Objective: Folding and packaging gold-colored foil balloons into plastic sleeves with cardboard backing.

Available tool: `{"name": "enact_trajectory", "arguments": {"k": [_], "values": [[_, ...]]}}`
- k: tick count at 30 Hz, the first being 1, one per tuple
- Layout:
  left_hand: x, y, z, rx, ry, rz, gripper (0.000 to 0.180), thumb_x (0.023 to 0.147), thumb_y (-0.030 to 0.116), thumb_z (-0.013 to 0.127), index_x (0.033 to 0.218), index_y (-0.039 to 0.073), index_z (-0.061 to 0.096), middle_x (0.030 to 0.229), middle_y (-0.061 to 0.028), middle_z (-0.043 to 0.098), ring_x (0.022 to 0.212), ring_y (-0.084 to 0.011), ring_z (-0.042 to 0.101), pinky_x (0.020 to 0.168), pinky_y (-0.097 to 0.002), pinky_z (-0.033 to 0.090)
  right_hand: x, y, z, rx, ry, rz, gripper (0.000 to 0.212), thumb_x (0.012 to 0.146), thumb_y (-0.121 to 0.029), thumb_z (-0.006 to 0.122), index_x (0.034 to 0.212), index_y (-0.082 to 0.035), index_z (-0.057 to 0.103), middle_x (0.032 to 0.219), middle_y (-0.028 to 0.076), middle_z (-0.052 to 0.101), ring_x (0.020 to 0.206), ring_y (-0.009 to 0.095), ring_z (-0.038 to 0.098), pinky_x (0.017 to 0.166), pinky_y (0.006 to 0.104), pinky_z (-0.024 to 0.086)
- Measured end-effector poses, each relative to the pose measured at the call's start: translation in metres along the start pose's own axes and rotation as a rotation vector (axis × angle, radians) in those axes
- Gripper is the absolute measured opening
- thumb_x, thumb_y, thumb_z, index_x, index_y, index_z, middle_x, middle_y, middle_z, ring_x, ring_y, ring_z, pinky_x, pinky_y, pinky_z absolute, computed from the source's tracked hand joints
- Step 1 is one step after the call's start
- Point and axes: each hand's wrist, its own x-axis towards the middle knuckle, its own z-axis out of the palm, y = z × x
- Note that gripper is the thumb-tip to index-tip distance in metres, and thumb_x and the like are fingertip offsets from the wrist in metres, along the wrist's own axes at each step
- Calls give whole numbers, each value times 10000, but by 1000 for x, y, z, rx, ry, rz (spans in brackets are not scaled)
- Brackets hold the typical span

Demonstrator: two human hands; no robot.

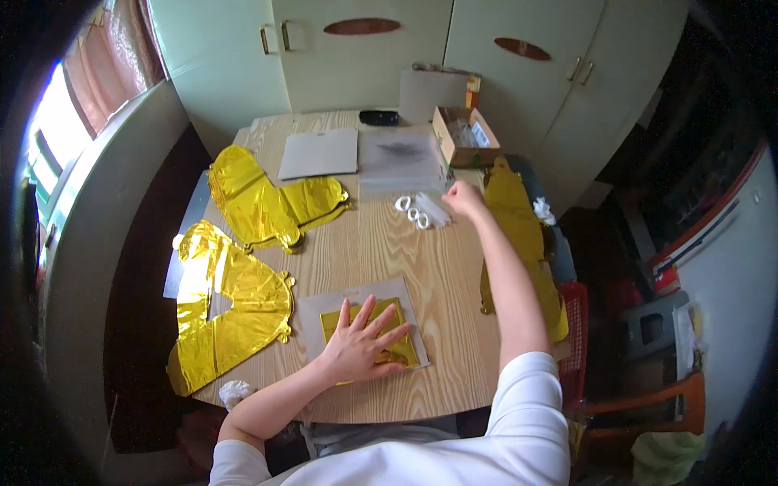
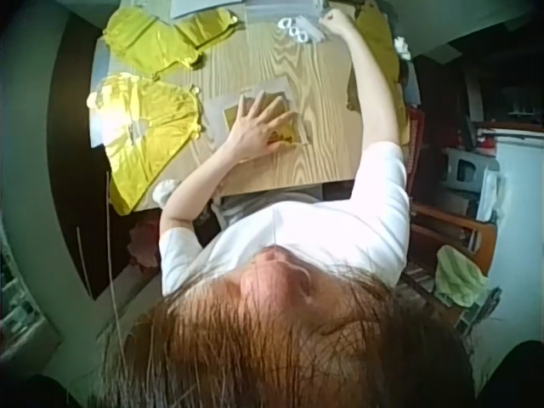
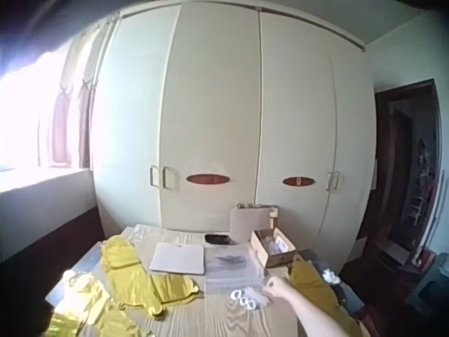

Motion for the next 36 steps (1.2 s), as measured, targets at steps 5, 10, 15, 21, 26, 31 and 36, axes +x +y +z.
{"name": "enact_trajectory", "arguments": {"k": [5,10,15,21,26,31,36], "values": [[-7,-6,4,-41,-12,-43,825,814,760,468,1491,297,373,1549,-127,327,1452,-441,169,1102,-710,48,-118,-56,-35,317,-157,-206,137,860,-169,699,882,-47,641,731,45,640,708,97,598,651,270,492],[-6,-4,1,-67,-4,-3,1014,678,828,546,1499,261,364,1549,-166,307,1447,-465,159,1096,-717,59,-295,-76,-53,332,-297,-286,82,868,-104,666,926,-66,622,776,57,636,690,129,615,627,291,500],[-4,-4,-1,-52,-35,-1,1042,658,810,580,1506,252,348,1553,-169,297,1444,-471,162,1096,-717,75,-386,-81,-31,194,-358,-290,69,838,-96,673,899,-78,647,792,80,664,668,244,666,595,344,525],[-5,-4,0,-39,-31,-9,1043,657,807,584,1507,251,347,1552,-168,298,1439,-469,176,1095,-715,79,-402,-70,-3,256,-212,-267,85,825,-61,681,891,-75,627,759,81,648,635,230,664,569,328,526],[-5,-4,2,-33,-25,-3,1039,663,814,572,1508,253,347,1550,-168,302,1440,-467,177,1094,-716,80,-400,-75,-1,310,-185,-258,88,825,-35,679,881,-54,615,764,89,640,642,224,665,568,320,529],[-5,-4,2,-31,-24,-6,1022,675,806,567,1507,253,350,1549,-168,305,1442,-466,175,1096,-714,76,-399,-69,2,317,-190,-217,81,828,-34,674,881,-49,615,760,84,635,646,209,665,576,313,531],[-6,-4,1,-35,-28,-6,1000,685,791,564,1501,250,362,1549,-172,305,1442,-467,176,1097,-713,75,-400,-68,0,306,-187,-190,70,828,-36,669,876,-52,620,758,82,635,644,203,664,581,308,530]]}}
